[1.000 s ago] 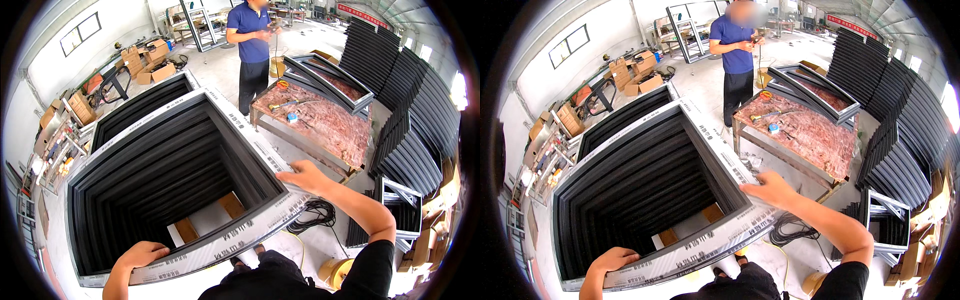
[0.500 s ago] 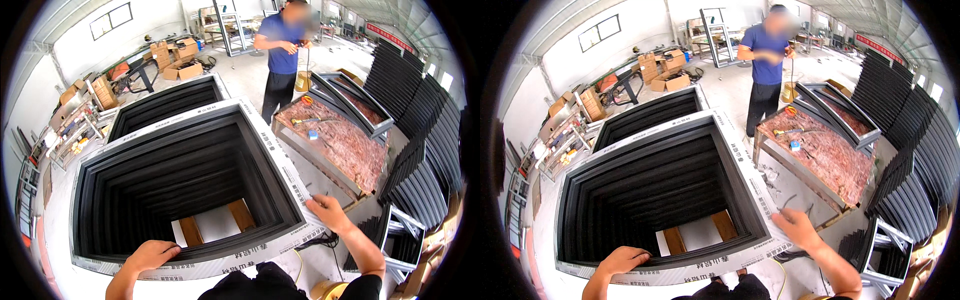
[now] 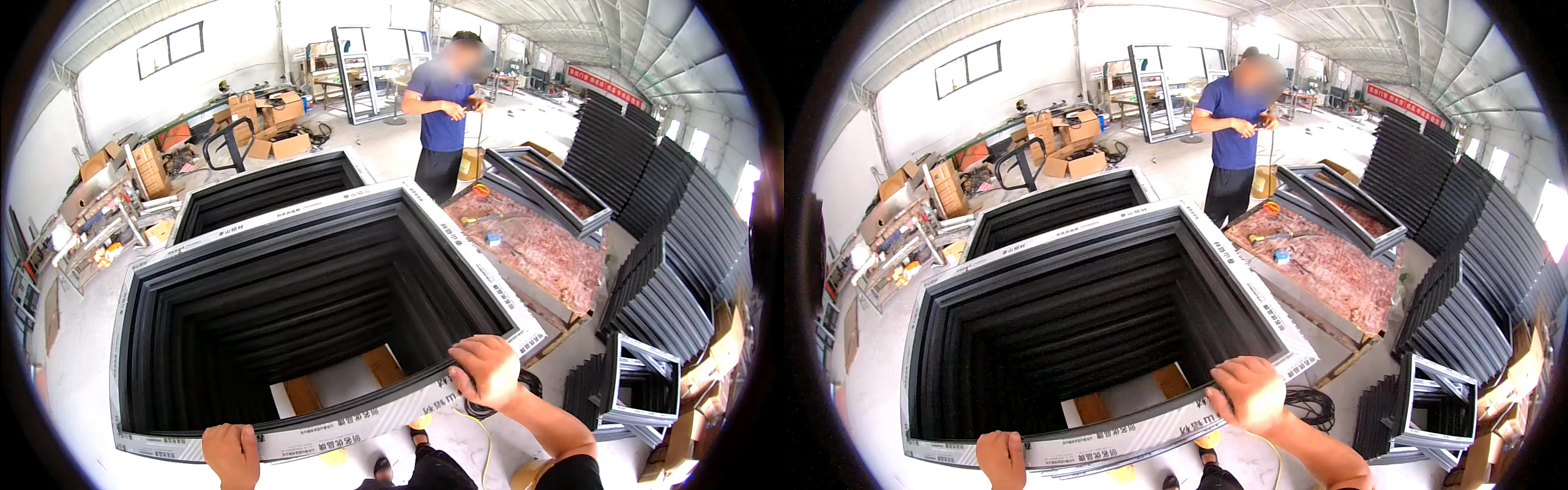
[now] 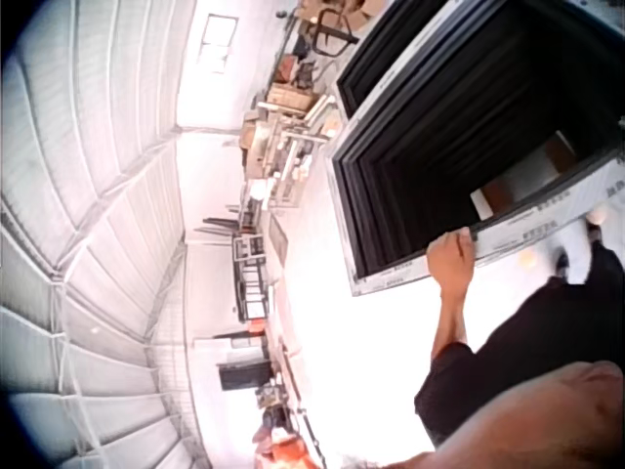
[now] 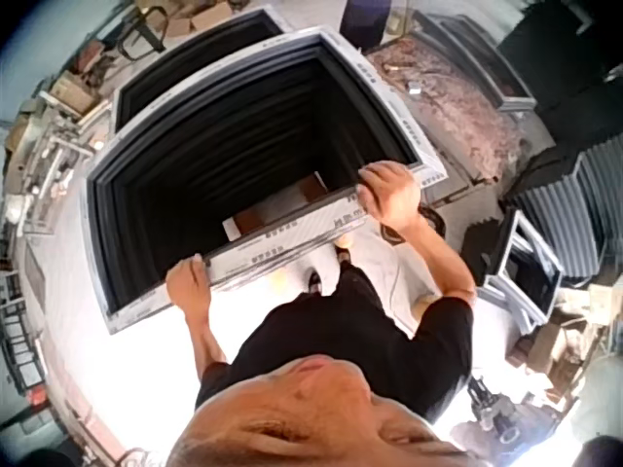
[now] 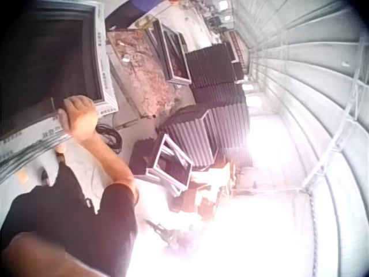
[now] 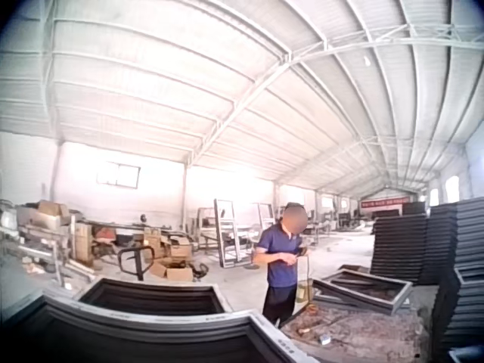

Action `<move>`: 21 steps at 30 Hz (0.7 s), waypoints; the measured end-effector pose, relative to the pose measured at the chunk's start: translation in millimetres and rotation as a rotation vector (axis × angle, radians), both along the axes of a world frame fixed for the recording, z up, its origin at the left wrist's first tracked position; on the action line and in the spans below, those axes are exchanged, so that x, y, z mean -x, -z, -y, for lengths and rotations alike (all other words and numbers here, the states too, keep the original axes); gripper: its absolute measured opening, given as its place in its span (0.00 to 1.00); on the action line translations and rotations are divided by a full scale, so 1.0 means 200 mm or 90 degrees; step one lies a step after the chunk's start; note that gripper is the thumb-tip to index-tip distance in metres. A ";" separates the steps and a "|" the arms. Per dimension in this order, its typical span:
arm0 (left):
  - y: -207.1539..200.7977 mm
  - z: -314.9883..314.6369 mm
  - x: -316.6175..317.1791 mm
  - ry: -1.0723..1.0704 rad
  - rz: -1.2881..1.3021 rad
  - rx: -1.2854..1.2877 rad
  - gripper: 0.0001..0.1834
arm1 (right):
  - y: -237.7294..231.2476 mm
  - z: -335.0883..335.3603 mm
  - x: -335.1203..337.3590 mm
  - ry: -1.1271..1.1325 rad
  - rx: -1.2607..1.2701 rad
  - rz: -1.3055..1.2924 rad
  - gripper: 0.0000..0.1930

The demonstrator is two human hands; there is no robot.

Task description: The person assembles metal window frames by inserting rubber gaskets into the frame channels and securing corners using a tool and a mallet.

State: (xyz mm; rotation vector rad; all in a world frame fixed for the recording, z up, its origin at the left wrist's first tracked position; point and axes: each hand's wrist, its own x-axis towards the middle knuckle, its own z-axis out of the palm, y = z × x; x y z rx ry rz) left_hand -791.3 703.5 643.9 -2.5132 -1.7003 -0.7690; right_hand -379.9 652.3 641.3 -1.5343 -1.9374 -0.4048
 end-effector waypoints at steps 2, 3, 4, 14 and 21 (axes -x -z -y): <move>0.00 0.00 -0.02 -0.025 -0.011 0.004 0.19 | 0.04 -0.02 -0.03 -0.009 -0.042 -0.007 0.12; 0.00 0.00 -0.02 -0.029 -0.018 -0.006 0.19 | 0.05 -0.02 -0.03 -0.012 -0.043 -0.009 0.11; 0.00 0.00 -0.02 -0.033 -0.024 -0.016 0.19 | 0.05 -0.02 -0.02 -0.013 -0.044 -0.010 0.11; 0.05 0.15 -0.30 -0.006 0.245 -0.141 0.21 | 0.12 0.05 0.02 0.077 -0.138 -0.047 0.15; 0.15 0.70 -1.02 0.605 0.264 0.147 0.16 | 0.47 0.69 0.19 0.134 -0.119 -0.284 0.16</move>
